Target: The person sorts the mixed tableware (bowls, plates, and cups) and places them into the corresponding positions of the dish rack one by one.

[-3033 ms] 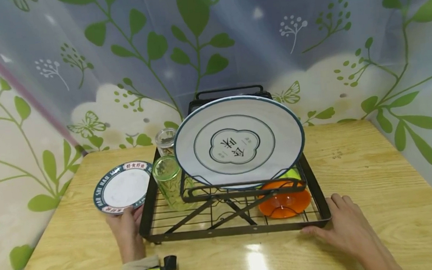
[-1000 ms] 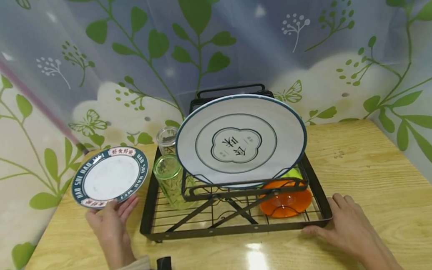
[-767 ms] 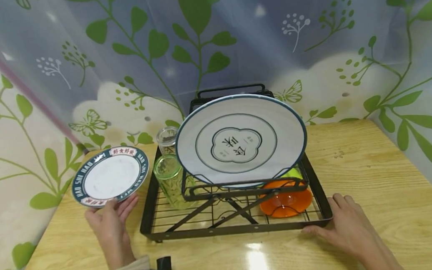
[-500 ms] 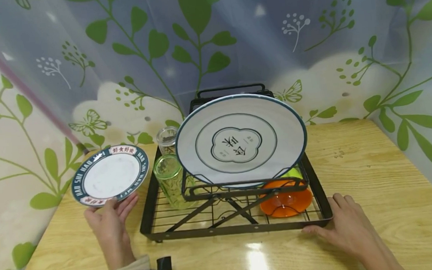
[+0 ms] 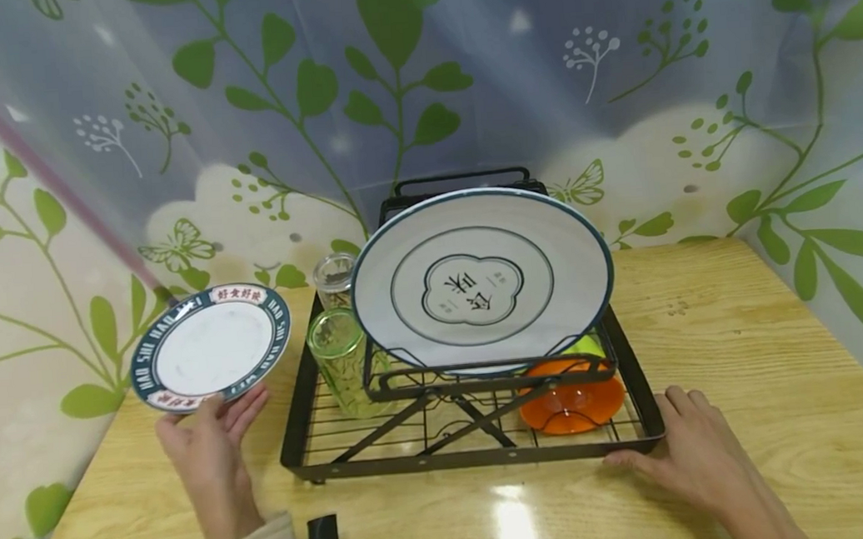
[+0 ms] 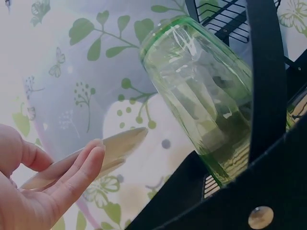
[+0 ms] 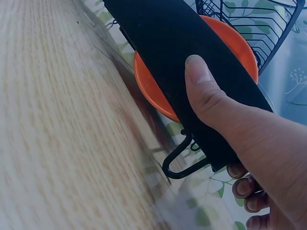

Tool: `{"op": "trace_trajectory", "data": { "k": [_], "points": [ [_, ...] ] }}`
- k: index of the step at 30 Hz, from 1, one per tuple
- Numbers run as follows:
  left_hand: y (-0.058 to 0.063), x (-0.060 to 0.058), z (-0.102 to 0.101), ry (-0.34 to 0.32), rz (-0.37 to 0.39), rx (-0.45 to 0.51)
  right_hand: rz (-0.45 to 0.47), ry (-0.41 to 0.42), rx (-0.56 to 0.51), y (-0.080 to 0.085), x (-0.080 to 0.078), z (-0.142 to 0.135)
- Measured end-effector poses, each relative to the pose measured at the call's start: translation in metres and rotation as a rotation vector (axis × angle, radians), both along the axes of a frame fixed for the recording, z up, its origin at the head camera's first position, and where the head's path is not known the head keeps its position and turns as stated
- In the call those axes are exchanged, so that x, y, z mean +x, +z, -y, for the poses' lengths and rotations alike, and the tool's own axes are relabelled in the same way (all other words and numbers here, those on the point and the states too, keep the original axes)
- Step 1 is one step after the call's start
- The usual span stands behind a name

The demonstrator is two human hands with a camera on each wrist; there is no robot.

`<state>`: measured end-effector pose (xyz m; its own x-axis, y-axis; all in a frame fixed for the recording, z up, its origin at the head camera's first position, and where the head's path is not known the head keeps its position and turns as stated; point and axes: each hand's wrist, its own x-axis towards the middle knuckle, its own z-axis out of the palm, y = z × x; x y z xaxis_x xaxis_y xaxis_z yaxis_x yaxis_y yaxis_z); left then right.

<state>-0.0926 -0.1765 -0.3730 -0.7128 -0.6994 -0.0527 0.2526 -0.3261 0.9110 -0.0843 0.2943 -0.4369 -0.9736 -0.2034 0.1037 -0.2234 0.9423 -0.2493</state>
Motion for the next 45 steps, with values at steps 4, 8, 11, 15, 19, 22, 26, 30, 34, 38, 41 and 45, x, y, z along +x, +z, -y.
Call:
{"op": "trace_trajectory", "data": {
  "k": [4, 8, 11, 15, 19, 22, 26, 30, 34, 38, 41, 45],
  "points": [
    [0.004, 0.002, -0.001, -0.005, -0.03, 0.001, 0.008, -0.002, -0.001, 0.0, 0.0, -0.001],
    [0.007, 0.003, -0.004, -0.012, -0.027, 0.002, 0.008, 0.0, -0.004, -0.001, 0.0, -0.001],
    [0.008, 0.003, -0.006, -0.024, -0.014, -0.007, 0.005, 0.001, -0.004, -0.001, 0.0, -0.001],
    [0.01, 0.004, -0.01, -0.035, -0.01, -0.027, -0.009, 0.006, -0.002, -0.001, 0.001, 0.0],
    [0.014, 0.006, -0.012, -0.034, -0.042, -0.023, -0.039, 0.016, -0.011, -0.001, 0.001, 0.0],
    [0.018, 0.007, -0.013, -0.031, -0.069, -0.019, -0.076, 0.024, -0.021, -0.001, 0.001, 0.0],
    [0.022, 0.01, -0.013, -0.034, -0.088, -0.019, -0.105, 0.032, -0.028, -0.001, 0.001, 0.001],
    [0.025, 0.011, -0.014, -0.04, -0.101, -0.021, -0.077, 0.022, -0.011, -0.001, 0.001, 0.0],
    [0.027, 0.012, -0.015, -0.04, -0.118, -0.03, -0.058, 0.008, 0.032, -0.001, 0.002, 0.0],
    [0.029, 0.014, -0.016, -0.038, -0.129, -0.043, -0.075, 0.008, 0.065, 0.0, 0.003, 0.0],
    [0.031, 0.015, -0.017, -0.036, -0.135, -0.044, -0.084, 0.012, 0.077, 0.0, 0.003, 0.0],
    [0.037, 0.017, -0.019, -0.035, -0.148, -0.041, -0.105, 0.012, 0.097, 0.001, 0.003, 0.0]
  ]
}}
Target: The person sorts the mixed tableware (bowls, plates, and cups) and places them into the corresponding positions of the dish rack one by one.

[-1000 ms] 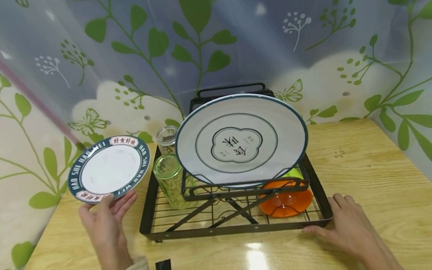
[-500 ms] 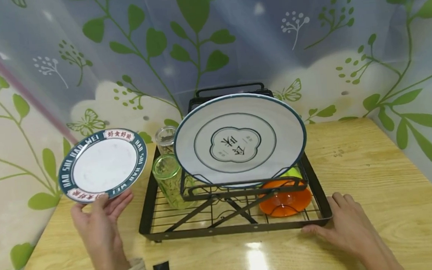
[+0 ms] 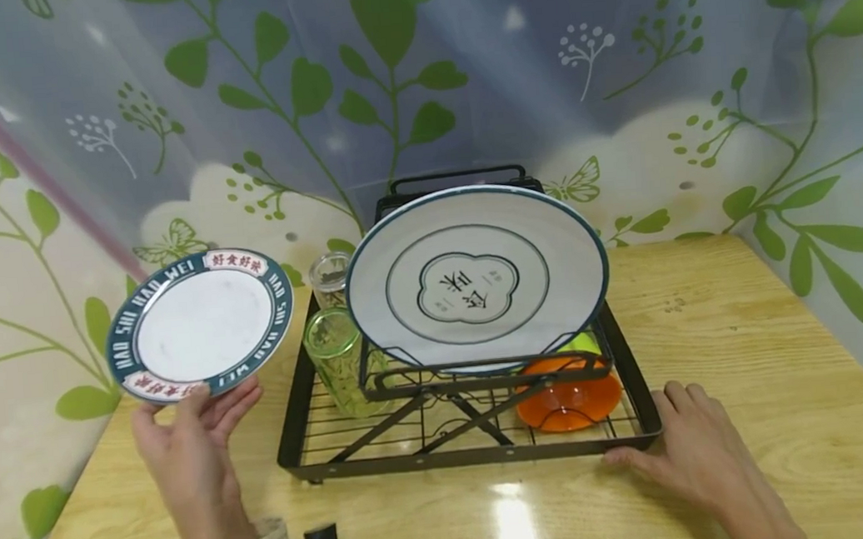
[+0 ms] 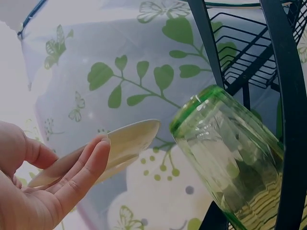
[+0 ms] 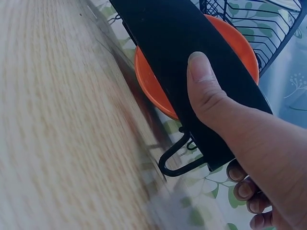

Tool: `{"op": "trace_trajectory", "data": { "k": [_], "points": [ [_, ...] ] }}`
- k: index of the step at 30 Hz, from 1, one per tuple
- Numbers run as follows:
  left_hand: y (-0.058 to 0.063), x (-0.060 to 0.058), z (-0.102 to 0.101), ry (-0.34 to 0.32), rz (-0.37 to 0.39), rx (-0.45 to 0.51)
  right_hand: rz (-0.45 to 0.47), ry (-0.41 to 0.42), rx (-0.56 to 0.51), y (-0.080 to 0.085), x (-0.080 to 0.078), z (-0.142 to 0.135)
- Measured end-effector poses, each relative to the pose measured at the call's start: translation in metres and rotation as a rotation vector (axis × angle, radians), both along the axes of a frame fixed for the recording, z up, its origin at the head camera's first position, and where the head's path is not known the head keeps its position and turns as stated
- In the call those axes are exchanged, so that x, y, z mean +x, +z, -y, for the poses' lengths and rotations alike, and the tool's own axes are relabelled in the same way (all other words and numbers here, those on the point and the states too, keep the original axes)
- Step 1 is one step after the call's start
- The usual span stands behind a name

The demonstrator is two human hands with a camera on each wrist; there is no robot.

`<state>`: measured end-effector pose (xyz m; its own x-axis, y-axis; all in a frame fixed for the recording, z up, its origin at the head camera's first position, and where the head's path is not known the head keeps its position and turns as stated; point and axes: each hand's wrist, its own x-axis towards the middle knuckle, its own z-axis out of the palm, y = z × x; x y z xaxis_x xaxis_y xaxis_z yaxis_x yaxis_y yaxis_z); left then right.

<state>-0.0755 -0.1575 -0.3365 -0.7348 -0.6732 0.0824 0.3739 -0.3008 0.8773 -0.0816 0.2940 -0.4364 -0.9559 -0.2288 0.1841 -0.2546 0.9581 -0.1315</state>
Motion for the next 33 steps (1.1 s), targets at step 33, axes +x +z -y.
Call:
{"op": "trace_trajectory", "data": {
  "k": [33],
  "points": [
    [0.018, 0.013, -0.01, -0.017, -0.172, 0.01, 0.001, -0.006, 0.018, 0.001, 0.0, 0.0]
  ]
}}
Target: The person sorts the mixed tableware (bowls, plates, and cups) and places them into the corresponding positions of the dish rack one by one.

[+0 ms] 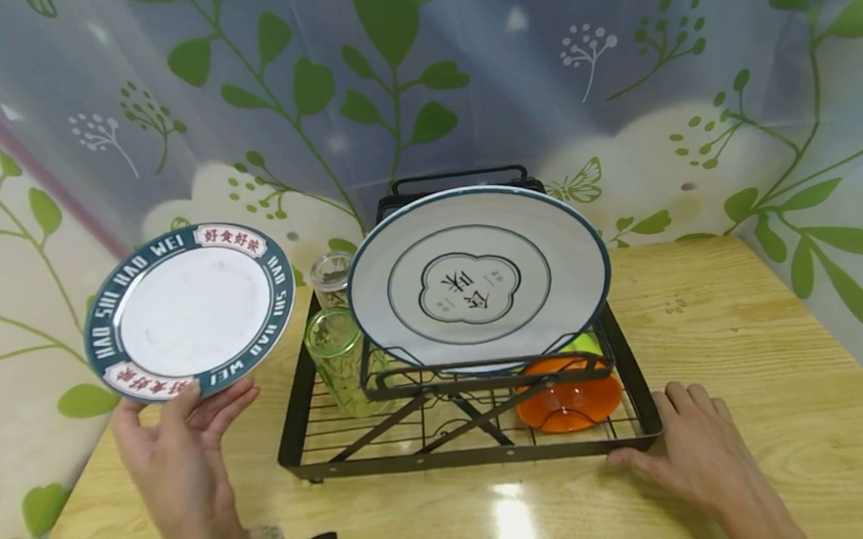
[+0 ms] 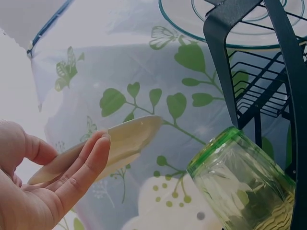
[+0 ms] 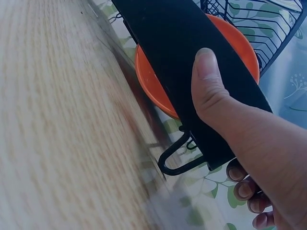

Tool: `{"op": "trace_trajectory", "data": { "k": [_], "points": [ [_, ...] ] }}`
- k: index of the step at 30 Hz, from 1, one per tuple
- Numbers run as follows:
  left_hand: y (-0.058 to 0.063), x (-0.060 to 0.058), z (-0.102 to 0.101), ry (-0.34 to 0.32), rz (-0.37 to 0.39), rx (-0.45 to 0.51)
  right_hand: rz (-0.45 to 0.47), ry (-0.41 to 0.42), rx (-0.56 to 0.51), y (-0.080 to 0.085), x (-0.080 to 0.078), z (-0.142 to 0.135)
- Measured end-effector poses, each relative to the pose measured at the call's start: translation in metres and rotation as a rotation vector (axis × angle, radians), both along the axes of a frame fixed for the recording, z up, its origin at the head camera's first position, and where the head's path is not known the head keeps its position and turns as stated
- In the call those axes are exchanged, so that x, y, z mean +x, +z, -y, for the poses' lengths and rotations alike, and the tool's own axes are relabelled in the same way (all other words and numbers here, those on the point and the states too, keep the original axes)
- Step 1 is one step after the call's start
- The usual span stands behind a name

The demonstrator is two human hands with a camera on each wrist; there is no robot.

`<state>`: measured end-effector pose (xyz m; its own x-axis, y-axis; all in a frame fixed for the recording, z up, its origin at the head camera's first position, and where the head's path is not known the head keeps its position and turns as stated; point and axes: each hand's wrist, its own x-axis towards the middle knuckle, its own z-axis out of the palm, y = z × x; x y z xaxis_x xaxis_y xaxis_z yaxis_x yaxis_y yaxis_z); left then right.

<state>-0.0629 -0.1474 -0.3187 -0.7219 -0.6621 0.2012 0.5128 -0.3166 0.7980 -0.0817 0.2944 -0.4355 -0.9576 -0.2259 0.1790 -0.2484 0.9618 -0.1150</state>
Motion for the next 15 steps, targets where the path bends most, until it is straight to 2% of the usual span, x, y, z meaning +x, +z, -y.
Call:
{"op": "trace_trajectory", "data": {
  "k": [15],
  "points": [
    [0.0051, 0.0044, -0.0035, -0.061, -0.108, -0.019, 0.011, -0.006, -0.006, -0.0002, -0.0001, -0.0013]
  ]
}}
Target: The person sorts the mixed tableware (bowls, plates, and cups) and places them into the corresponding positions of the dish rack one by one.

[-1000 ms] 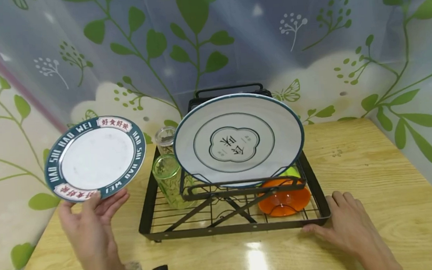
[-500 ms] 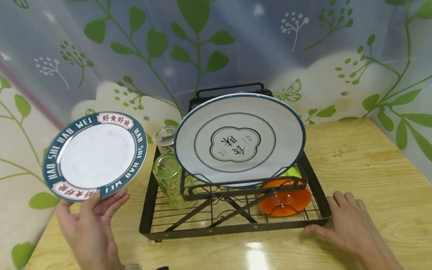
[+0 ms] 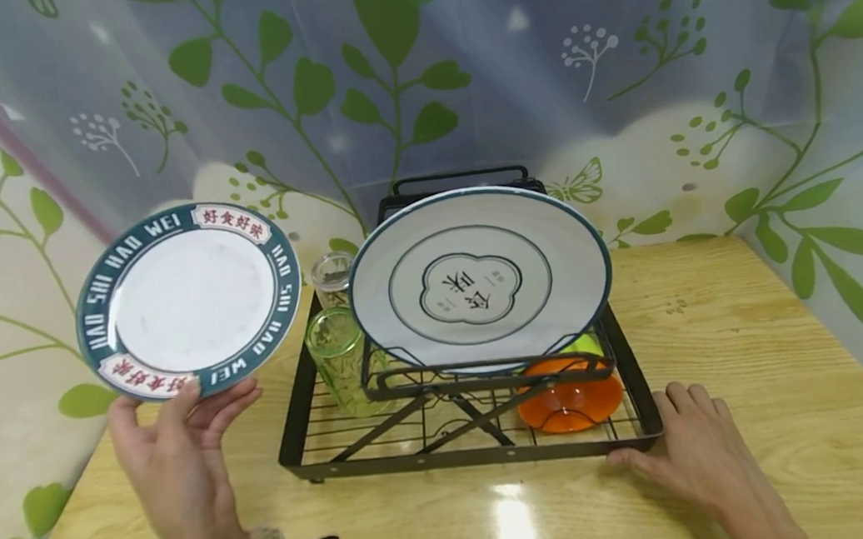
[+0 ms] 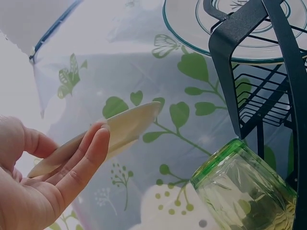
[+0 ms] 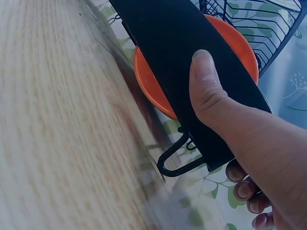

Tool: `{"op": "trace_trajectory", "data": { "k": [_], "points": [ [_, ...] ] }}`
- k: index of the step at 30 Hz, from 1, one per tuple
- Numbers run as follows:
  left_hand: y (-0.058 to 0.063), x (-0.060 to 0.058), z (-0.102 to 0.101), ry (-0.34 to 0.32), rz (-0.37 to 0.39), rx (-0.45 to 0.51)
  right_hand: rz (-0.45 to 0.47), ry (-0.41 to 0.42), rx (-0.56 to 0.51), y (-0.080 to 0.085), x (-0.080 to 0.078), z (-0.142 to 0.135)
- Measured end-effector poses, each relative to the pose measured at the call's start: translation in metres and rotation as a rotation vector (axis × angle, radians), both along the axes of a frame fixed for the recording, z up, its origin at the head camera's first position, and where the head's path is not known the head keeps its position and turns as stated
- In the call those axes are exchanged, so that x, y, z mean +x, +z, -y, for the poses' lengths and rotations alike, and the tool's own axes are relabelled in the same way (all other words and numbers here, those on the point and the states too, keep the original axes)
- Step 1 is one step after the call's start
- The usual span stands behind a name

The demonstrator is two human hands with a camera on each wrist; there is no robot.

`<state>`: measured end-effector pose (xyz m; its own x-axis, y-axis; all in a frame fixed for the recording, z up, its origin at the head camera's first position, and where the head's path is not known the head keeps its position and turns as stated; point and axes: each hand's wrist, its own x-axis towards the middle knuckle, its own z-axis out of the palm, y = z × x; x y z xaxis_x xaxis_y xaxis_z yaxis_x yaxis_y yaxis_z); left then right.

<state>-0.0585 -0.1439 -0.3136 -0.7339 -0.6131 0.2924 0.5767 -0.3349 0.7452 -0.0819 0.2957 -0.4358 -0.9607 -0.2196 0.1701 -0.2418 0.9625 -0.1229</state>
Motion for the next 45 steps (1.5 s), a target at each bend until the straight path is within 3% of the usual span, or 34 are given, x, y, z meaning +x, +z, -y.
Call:
{"op": "trace_trajectory", "data": {
  "k": [8, 14, 20, 32, 45],
  "points": [
    [0.003, 0.002, -0.004, -0.058, -0.087, -0.029, 0.041, -0.005, 0.015, 0.003, 0.0, -0.001],
    [0.005, 0.004, -0.009, -0.082, -0.122, -0.099, 0.038, -0.001, 0.015, 0.003, -0.002, 0.0],
    [0.006, 0.004, -0.01, -0.126, -0.179, -0.103, 0.033, -0.002, 0.01, 0.002, -0.001, -0.001],
    [0.005, 0.0, -0.016, -0.123, -0.152, -0.124, 0.017, 0.013, -0.009, 0.001, -0.002, -0.001],
    [0.01, 0.0, -0.026, -0.107, -0.243, -0.139, 0.043, 0.006, -0.012, 0.002, -0.003, -0.001]
  ]
}}
